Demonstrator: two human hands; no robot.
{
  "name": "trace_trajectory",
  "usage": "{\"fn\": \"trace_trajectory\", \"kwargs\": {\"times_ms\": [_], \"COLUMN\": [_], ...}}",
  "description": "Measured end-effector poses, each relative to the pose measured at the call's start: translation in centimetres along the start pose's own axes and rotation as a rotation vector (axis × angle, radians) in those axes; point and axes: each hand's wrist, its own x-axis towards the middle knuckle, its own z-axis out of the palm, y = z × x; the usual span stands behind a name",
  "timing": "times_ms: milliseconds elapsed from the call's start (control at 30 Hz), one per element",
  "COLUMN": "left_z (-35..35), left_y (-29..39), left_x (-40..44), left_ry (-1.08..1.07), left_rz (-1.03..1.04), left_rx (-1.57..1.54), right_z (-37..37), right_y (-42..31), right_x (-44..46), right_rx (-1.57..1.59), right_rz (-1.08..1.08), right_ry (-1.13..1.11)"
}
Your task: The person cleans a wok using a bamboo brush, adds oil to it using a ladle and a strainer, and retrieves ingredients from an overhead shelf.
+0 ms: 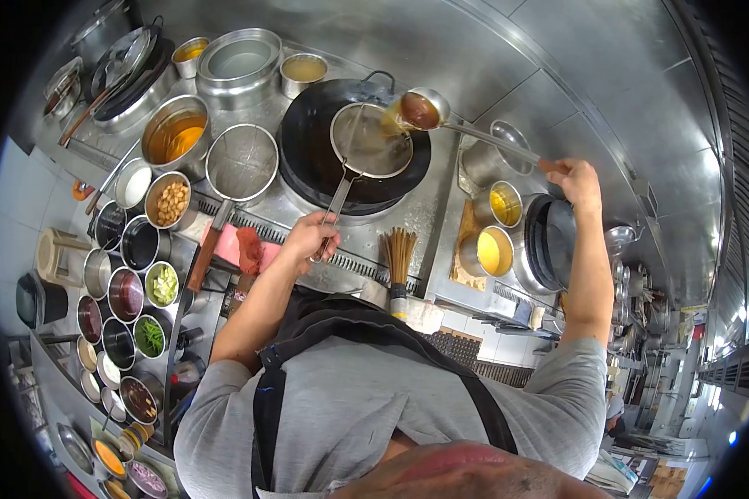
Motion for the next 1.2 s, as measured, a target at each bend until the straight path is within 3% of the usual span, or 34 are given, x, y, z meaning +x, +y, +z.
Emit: {"fn": "trace_trajectory", "kwargs": {"times_ms": [67,167,467,600,700,733,767,833,900,1000,1200], "left_z": [-0.6,-1.8,-4.8,-5.2,-5.2,-5.0,-4.8,-4.4,-4.2,-4.5,-3.9], "left_y": [0.3,0.5,2.9,5.5,7.2,7.8,8.2,8.8,9.3,9.1,7.2], "left_x": [-0.4,-1.1,-2.8,-3.4,-3.1,-3.0,-2.6,-1.9,-1.9,-1.8,-1.6], "left_ry": [-0.004,0.009,-0.042,-0.128,-0.15,-0.145,-0.145,-0.125,-0.078,-0.084,-0.093], "left_rz": [0.003,0.003,0.033,0.103,0.157,0.186,0.206,0.218,0.239,0.23,0.163], "left_rx": [-0.008,0.003,-0.058,-0.168,-0.179,-0.181,-0.168,-0.124,-0.075,-0.048,-0.019], "right_z": [1.0,2.8,2.3,2.2,8.1,10.1,12.1,16.9,18.8,25.5,32.0], "right_y": [-3.4,-5.4,-1.8,2.2,8.1,7.7,6.8,3.7,-0.5,-1.2,-7.0], "right_x": [-0.1,0.9,-0.8,-7.3,-13.2,-14.9,-16.6,-19.9,-23.5,-31.4,-41.5], "right_rx": [-0.069,-0.27,-0.434,-0.629,-0.537,-0.44,-0.184,0.046,0.037,0.02,0.082], "right_rz": [-0.04,-0.364,-0.481,-0.093,0.194,0.324,0.377,0.329,0.524,0.588,0.739], "right_ry": [-0.03,0.113,0.426,0.614,0.457,0.248,0.082,0.123,-0.011,-0.125,-0.31]}}
